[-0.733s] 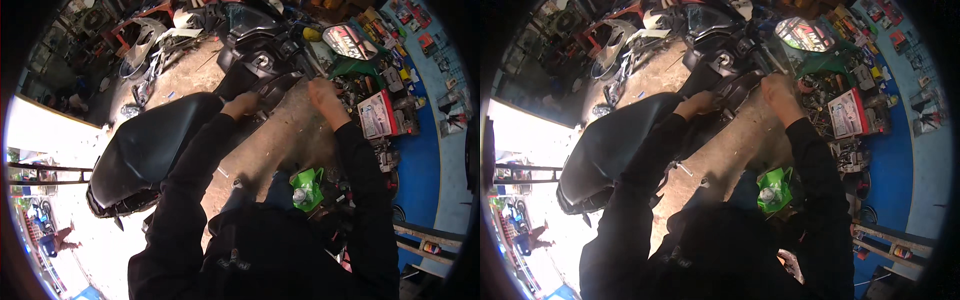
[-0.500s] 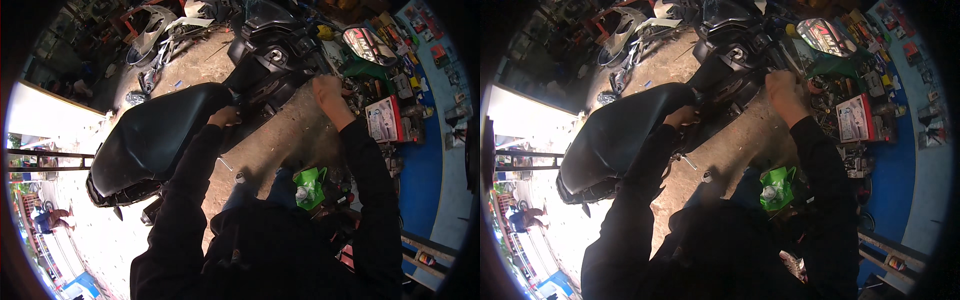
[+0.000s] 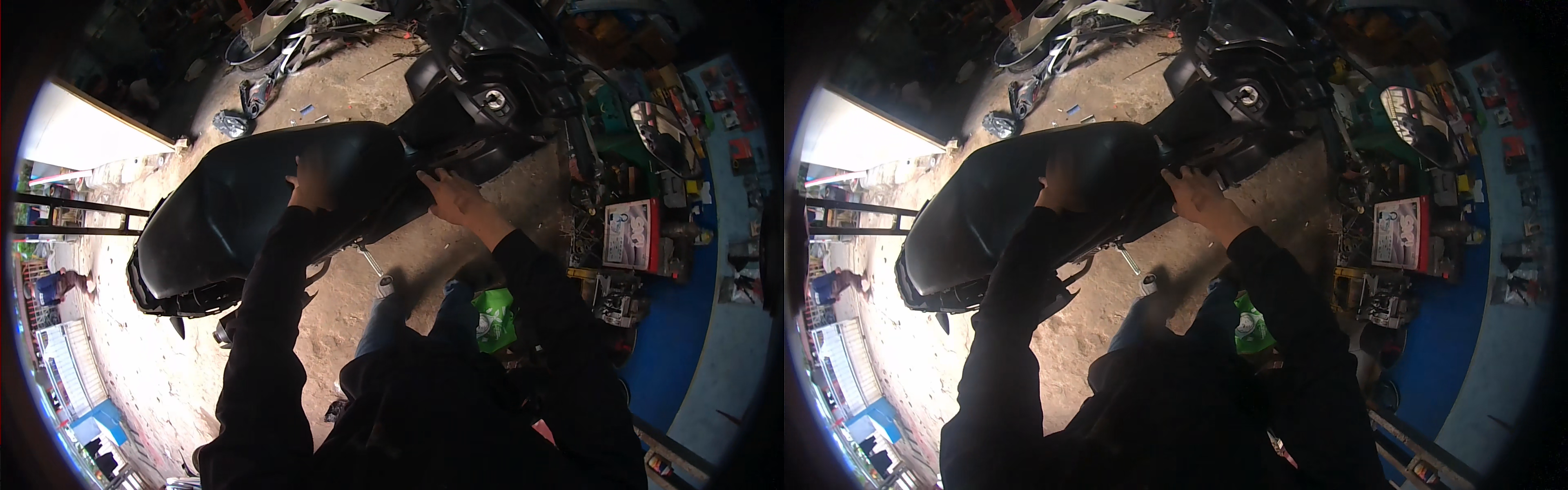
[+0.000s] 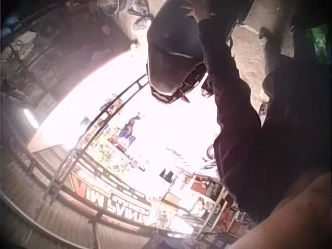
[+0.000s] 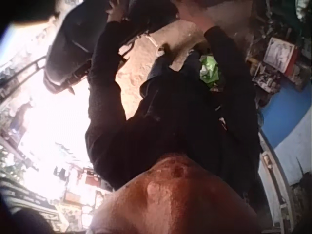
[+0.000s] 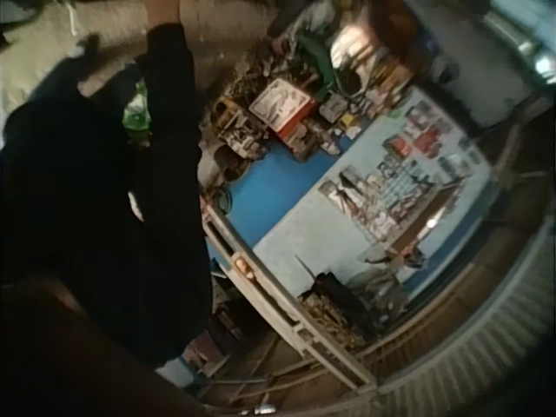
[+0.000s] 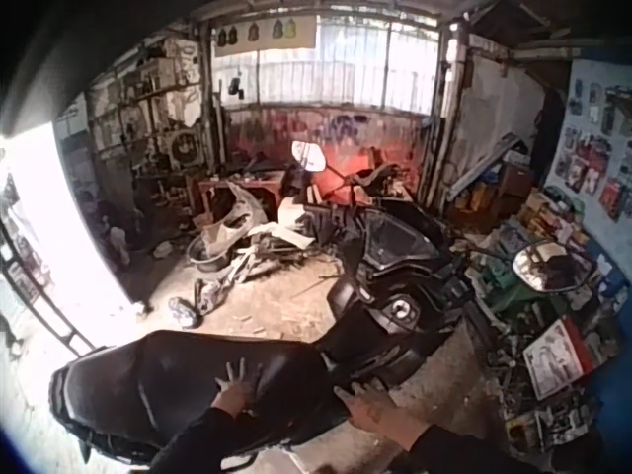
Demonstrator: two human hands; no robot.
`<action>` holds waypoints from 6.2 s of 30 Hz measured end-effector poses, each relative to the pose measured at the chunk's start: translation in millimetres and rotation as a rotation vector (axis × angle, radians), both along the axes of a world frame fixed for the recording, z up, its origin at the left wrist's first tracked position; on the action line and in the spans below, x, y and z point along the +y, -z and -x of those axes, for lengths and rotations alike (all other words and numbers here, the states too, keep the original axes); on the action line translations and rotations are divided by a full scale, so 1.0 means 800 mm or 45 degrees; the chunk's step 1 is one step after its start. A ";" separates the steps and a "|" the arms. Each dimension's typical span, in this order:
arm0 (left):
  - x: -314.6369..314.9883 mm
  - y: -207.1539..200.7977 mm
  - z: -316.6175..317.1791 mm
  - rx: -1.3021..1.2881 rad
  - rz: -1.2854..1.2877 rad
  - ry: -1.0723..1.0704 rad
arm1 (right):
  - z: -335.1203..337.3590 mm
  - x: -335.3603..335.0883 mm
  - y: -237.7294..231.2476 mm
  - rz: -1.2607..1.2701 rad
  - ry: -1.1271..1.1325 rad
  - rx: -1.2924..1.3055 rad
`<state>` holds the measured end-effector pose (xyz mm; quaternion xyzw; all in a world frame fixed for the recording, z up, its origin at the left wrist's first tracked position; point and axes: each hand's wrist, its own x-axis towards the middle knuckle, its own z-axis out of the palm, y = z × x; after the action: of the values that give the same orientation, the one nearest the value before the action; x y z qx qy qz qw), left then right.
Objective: The person unscrews and removes a plastic panel from a motorcycle using a screwdriver, then selects different tools from a tray to work on internal components near the handlebars.
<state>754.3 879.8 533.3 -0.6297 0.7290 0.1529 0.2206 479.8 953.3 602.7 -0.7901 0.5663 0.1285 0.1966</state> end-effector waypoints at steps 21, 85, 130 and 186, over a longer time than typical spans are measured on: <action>-0.032 0.017 -0.007 0.108 -0.332 0.014 | -0.140 -0.163 0.119 -0.205 -0.208 -0.041; -0.119 0.097 0.118 0.456 0.700 0.122 | 0.214 -0.113 0.243 0.243 1.877 -1.608; -0.127 0.082 0.116 0.631 0.571 0.037 | 0.069 -0.221 0.209 0.721 0.846 -0.794; -0.125 0.082 0.121 0.603 0.627 0.038 | 0.151 -0.287 0.273 0.941 0.573 -0.503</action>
<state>657.8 779.7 467.4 -0.6003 0.7842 0.1109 -0.1115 358.9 724.0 384.4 -0.6742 0.6829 -0.2798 0.0292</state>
